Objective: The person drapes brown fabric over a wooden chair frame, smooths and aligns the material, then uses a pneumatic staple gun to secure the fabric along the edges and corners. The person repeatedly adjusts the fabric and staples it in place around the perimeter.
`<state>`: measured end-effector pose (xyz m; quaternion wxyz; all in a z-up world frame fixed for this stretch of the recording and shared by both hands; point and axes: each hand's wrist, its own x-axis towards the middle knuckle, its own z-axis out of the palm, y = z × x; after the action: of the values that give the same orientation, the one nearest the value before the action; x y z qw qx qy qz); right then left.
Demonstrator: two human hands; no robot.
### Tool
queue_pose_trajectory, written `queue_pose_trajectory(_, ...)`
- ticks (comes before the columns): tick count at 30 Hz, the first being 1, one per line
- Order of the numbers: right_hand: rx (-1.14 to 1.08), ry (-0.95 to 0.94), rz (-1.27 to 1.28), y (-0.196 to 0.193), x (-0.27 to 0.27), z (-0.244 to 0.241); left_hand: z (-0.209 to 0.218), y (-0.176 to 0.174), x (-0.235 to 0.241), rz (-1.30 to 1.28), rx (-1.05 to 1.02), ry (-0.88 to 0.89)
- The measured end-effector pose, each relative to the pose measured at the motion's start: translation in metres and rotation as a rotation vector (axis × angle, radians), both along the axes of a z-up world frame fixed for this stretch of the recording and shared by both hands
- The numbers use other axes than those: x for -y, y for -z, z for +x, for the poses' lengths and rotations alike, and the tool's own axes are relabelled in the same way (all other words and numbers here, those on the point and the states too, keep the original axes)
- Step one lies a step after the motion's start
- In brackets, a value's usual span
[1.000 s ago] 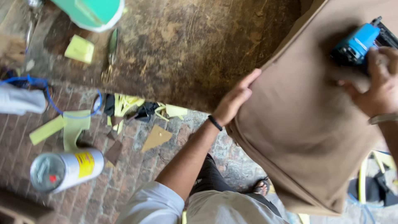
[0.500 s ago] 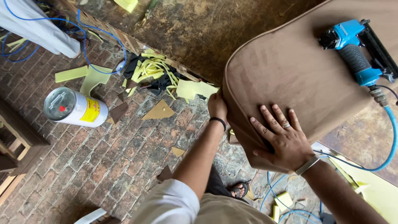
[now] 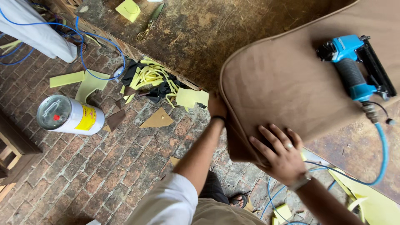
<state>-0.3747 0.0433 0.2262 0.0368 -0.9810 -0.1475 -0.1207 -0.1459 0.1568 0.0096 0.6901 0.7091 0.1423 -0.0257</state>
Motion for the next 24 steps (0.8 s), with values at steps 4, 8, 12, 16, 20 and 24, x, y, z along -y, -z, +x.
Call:
queue_pose_trajectory(4,0.058,0.075,0.066,-0.001,-0.046,0.066,0.092,-0.003,-0.022,0.001,-0.011,0.003)
queue_pose_trajectory(8,0.023,0.134,0.034,-0.007,-0.07,0.099,0.089,0.0,-0.048,-0.031,-0.15,0.09)
queue_pose_trajectory(12,0.025,0.031,0.036,-0.013,-0.063,0.099,0.034,-0.004,-0.051,0.036,-0.038,0.085)
queue_pose_trajectory(16,-0.079,-0.152,-0.224,-0.008,-0.04,0.09,0.025,-0.035,-0.033,0.002,-0.061,0.039)
queue_pose_trajectory(20,-0.041,-0.157,-0.223,0.0,-0.034,0.087,-0.005,-0.079,-0.039,0.031,-0.094,-0.026)
queue_pose_trajectory(24,0.017,-0.148,-0.144,0.001,-0.033,0.088,-0.08,-0.106,-0.059,0.069,0.48,0.094)
